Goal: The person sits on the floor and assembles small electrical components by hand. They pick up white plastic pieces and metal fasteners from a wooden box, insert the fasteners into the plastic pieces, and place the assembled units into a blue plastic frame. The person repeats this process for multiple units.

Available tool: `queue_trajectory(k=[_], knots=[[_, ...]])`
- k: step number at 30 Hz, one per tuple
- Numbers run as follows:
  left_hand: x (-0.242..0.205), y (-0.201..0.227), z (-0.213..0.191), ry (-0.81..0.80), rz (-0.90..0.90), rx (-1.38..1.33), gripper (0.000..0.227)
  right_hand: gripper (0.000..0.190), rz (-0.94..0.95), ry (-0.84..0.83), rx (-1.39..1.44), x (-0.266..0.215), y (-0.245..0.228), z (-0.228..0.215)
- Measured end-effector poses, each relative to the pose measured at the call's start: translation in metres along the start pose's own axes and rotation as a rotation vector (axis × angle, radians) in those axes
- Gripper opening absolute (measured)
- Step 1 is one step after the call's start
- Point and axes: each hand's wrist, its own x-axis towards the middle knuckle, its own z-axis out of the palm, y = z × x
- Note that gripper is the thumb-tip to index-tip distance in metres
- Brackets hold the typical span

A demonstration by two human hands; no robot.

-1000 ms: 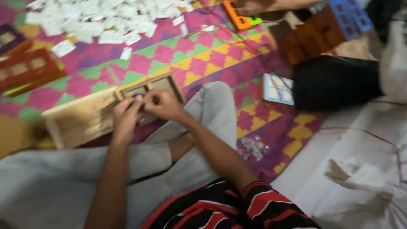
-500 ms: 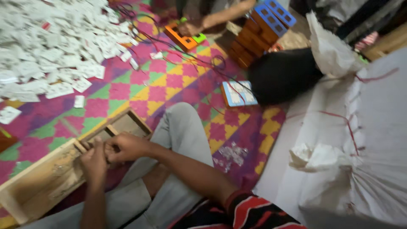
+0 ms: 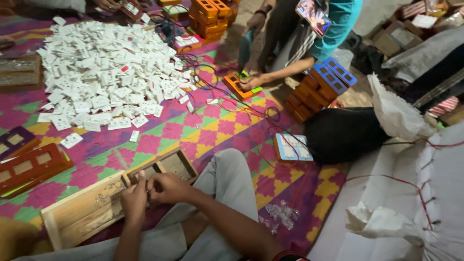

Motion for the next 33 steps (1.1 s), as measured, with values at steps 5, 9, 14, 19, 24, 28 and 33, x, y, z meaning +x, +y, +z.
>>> queue_trajectory(k=[5,9,14,19,24,28,33], knots=[[-0.009,0.006,-0.003,0.28,0.383,0.283,0.07,0.018,0.49,-0.088,0.797,0.006,0.02,0.021],[-0.025,0.021,-0.005,0.305,0.473,0.311,0.073,0.038,0.663,-0.11,0.913,0.01,0.029,0.023],[-0.028,0.027,-0.008,0.269,0.544,0.429,0.063,0.032,0.639,-0.1,0.819,0.008,0.038,0.022],[-0.014,0.009,-0.006,0.257,0.494,0.431,0.069,0.025,0.659,-0.112,0.822,0.011,0.039,0.026],[-0.006,0.0,0.001,0.335,0.407,0.417,0.068,0.031,0.58,-0.049,0.68,0.012,0.032,0.003],[-0.016,0.01,0.003,0.271,0.748,0.537,0.045,0.034,0.418,0.158,-0.17,0.005,0.037,-0.03],[-0.037,0.026,0.021,0.132,0.857,0.992,0.044,0.029,0.437,0.149,-0.456,-0.003,0.061,-0.04]])
